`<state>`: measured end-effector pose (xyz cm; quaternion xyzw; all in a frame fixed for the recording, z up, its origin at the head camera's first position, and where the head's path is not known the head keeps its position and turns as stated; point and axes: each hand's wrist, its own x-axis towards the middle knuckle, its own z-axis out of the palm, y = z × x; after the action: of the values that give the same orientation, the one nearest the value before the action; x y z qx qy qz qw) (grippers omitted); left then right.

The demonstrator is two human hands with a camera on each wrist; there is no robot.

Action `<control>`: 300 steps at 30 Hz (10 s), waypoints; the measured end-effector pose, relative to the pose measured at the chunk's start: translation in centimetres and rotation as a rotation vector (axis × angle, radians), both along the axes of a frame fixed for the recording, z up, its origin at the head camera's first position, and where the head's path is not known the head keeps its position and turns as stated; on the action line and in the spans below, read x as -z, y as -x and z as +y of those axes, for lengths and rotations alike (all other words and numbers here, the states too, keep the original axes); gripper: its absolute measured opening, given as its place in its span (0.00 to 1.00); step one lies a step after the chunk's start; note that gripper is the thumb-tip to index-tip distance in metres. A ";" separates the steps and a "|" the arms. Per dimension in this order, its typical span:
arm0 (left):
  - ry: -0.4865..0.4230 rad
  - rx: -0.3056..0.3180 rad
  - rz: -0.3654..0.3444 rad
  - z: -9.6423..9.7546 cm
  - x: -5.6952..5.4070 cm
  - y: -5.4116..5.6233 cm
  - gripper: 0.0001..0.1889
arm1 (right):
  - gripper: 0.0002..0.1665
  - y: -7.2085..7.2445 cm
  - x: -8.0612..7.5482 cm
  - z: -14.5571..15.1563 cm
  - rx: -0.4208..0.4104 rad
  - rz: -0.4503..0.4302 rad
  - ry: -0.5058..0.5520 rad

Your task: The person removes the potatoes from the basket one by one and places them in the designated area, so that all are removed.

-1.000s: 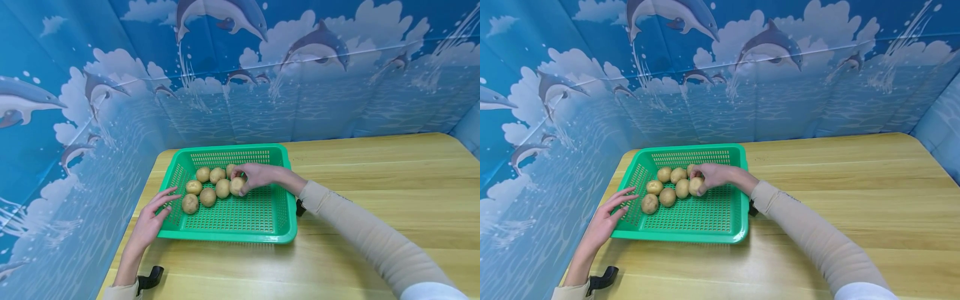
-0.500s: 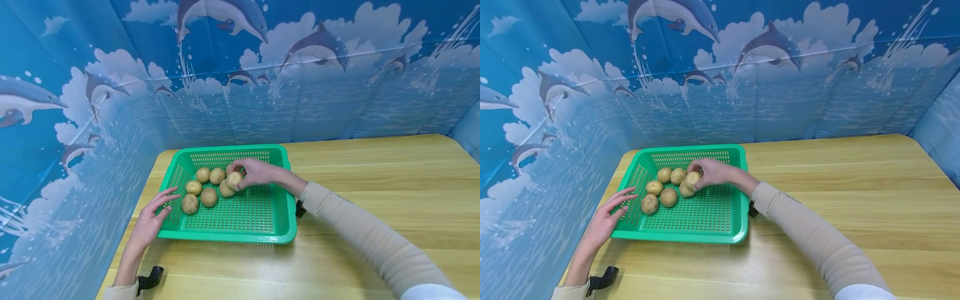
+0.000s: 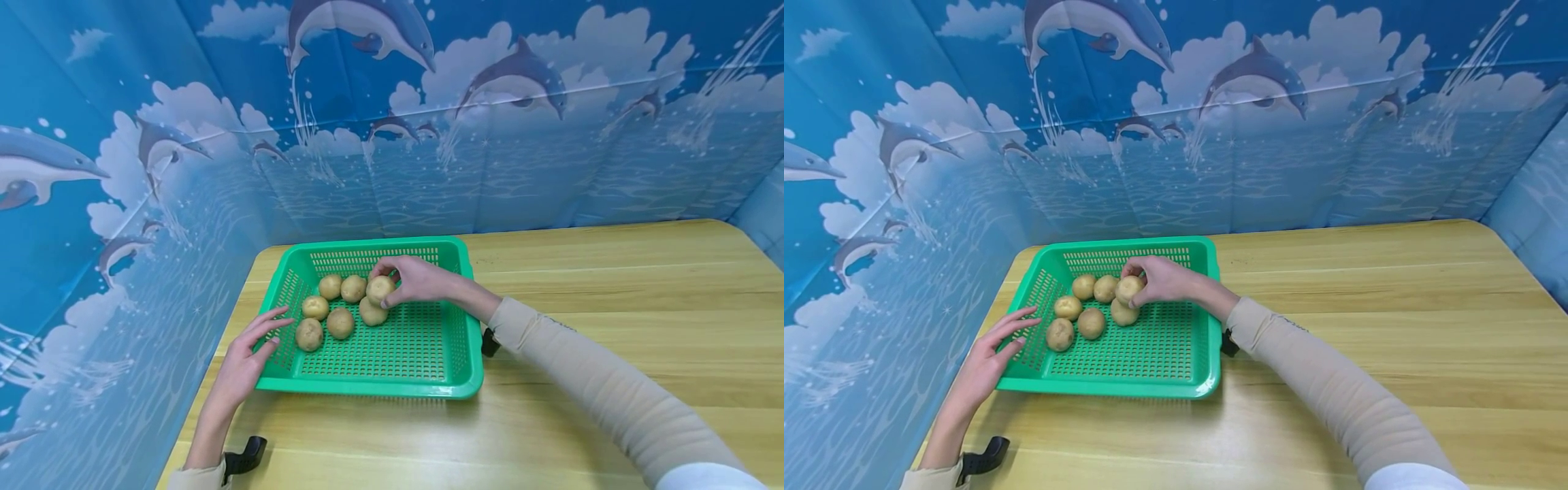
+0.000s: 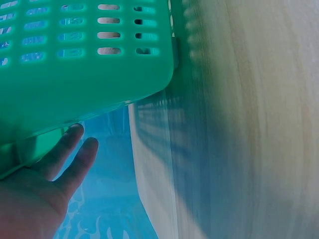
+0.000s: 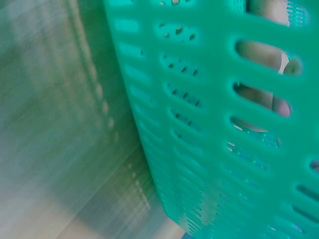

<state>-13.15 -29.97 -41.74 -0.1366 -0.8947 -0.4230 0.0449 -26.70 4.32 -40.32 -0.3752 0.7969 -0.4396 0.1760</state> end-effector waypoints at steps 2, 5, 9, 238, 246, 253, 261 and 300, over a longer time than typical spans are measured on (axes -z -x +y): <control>-0.001 0.001 0.000 0.0 0.0 0.0 0.19 | 0.26 0.0 0.0 0.0 0.006 0.003 -0.003; -0.006 0.004 -0.005 0.0 0.0 0.0 0.19 | 0.26 -0.1 -0.1 0.1 0.016 0.003 -0.002; -0.006 0.002 -0.007 0.0 -0.1 -0.1 0.19 | 0.26 -0.2 -0.1 0.1 0.022 -0.003 0.004; -0.045 0.021 0.006 0.4 -0.4 -0.2 0.21 | 0.24 -8.5 -1.0 15.8 0.546 0.285 0.046; -0.054 0.017 0.000 0.4 -0.4 -0.2 0.20 | 0.23 -9.3 -2.2 12.6 0.450 0.383 0.093; -0.063 0.029 -0.002 0.5 -0.5 -0.2 0.22 | 0.23 -9.5 -3.0 9.9 0.338 0.368 0.064; -0.065 0.029 0.001 0.4 -0.6 -0.3 0.22 | 0.24 -8.4 -3.1 7.4 0.190 0.336 0.016; -0.032 0.010 -0.001 0.3 -0.3 -0.1 0.23 | 0.30 0.1 -1.3 0.7 -0.006 0.169 -0.234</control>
<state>-13.07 -29.68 -41.49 -0.1400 -0.8871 -0.4376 0.0446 -26.81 5.02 -39.00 -0.3902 0.8536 -0.3098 0.1520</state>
